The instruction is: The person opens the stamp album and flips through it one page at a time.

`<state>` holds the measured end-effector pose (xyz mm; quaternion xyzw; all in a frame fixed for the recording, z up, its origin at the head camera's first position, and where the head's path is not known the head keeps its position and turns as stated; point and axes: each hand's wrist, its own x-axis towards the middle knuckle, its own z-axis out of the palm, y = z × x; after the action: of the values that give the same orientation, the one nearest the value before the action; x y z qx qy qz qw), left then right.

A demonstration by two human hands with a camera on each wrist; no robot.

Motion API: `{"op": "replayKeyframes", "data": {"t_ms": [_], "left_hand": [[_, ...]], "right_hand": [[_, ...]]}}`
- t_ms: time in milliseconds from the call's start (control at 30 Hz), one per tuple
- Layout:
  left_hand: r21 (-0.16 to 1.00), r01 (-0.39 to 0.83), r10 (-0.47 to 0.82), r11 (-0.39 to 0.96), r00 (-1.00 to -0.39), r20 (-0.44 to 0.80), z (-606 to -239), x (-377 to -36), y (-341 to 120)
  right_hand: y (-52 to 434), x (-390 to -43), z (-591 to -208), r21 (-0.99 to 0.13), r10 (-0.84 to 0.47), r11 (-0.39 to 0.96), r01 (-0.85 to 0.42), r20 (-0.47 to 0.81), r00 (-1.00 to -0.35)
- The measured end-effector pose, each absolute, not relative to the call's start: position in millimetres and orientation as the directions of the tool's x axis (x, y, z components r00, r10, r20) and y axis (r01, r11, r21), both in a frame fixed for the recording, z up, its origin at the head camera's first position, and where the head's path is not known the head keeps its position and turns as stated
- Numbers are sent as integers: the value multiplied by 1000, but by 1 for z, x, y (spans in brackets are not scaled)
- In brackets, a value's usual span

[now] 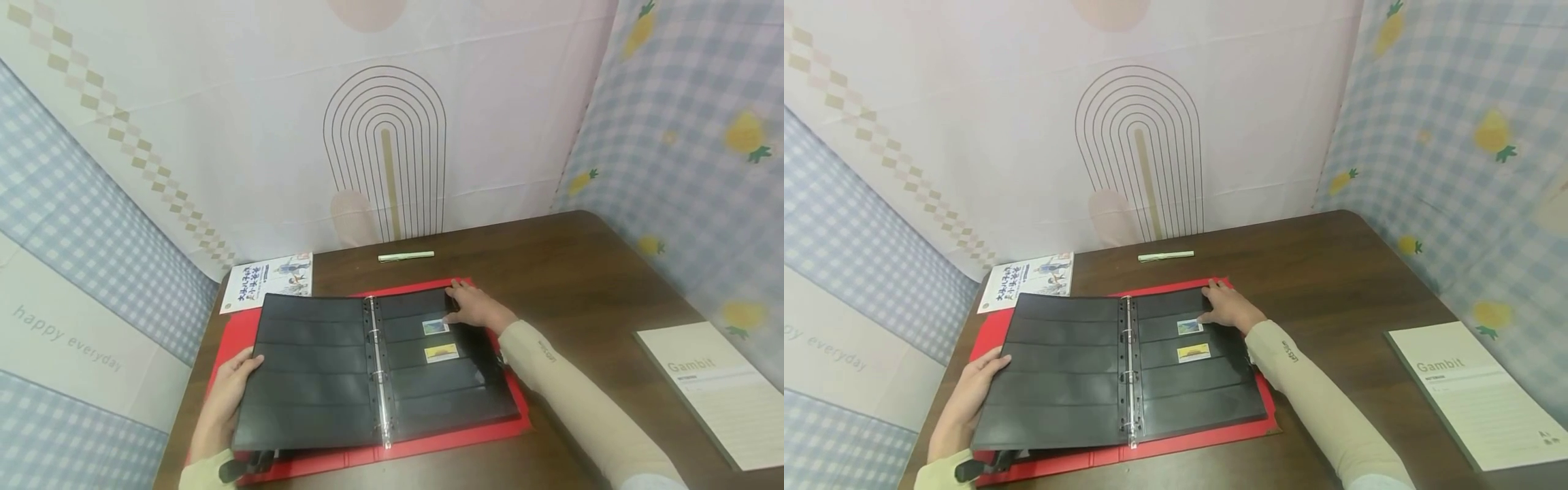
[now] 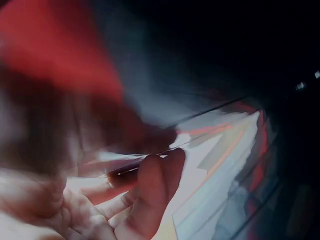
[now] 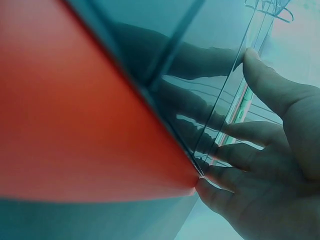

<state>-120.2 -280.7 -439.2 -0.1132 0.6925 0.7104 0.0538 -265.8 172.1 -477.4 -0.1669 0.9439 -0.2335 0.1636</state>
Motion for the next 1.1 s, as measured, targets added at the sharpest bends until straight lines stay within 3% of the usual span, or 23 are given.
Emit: {"op": "replayKeyframes", "data": {"t_ms": [167, 333, 533, 1100], "left_hand": [[952, -283, -155, 114, -952, -264, -445, -119, -282], [872, -264, -180, 411, -962, -206, -445, -117, -283], [788, -206, -198, 580, -974, -109, -446, -113, -281], [684, -253, -237, 684, -964, -120, -458, -103, -284]], "right_hand": [[172, -266, -476, -492, -392, 837, -239, -235, -889], [172, -266, -475, -487, -394, 839, -242, -237, -888], [172, -267, -471, -453, -382, 858, -243, -244, -892], [169, -265, -467, -415, -350, 882, -225, -254, -902]]}}
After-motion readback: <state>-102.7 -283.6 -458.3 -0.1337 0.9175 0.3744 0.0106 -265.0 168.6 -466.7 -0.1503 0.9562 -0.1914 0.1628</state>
